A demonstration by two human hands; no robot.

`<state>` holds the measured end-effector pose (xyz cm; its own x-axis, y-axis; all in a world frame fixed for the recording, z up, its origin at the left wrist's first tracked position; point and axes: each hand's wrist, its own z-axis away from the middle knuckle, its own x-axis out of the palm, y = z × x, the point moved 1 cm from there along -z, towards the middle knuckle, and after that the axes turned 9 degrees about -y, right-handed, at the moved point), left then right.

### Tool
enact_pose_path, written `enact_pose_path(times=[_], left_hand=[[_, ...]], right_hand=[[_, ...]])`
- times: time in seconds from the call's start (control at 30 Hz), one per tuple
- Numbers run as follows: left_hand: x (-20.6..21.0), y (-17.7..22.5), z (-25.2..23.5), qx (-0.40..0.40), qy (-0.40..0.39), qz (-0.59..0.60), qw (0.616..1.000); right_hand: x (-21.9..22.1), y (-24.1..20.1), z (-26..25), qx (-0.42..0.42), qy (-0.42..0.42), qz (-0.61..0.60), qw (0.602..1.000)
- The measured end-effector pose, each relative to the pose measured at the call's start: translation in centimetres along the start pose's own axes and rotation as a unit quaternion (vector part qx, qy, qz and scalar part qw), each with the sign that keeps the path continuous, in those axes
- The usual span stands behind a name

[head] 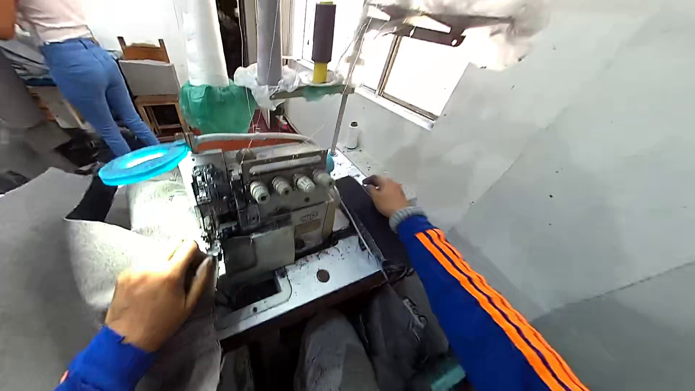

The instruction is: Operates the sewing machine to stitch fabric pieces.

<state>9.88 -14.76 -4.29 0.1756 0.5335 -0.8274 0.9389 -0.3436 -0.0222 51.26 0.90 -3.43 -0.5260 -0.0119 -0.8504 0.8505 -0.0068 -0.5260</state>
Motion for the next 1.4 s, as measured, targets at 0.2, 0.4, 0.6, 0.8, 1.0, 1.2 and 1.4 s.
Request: enact_pose_path(times=[0.2,0.4,0.6,0.8,1.0,1.2,1.4], left_hand=[[-0.5,0.4,-0.5,-0.013,-0.007,0.017,1.0],[-1.2,-1.3,-0.8,0.028,-0.088,0.139,0.986],[-3.6,-2.8,-2.1,0.109,-0.123,0.354,0.921],[-5.1,-1.0,-1.5,0.106,-0.077,0.378,0.917],[-5.6,-1.7,-0.3,0.03,-0.062,0.415,0.907],[-6.7,-2.1,-0.5,-0.013,-0.099,0.427,0.899],[-6.6,-1.8,-2.3,0.01,-0.151,0.341,0.928]], right_hand=[[3.6,-0.4,-6.8,0.094,-0.008,0.073,0.993],[1.4,-0.5,-3.2,-0.053,0.054,-0.025,0.997],[3.0,-6.7,13.7,-0.266,0.157,-0.162,0.937],[13.3,-17.4,17.8,-0.265,0.097,-0.327,0.902],[15.6,-22.8,18.4,-0.293,-0.005,-0.533,0.794],[16.6,-23.6,19.4,-0.273,0.006,-0.586,0.763],[19.3,-22.6,22.2,-0.266,-0.138,-0.459,0.836]])
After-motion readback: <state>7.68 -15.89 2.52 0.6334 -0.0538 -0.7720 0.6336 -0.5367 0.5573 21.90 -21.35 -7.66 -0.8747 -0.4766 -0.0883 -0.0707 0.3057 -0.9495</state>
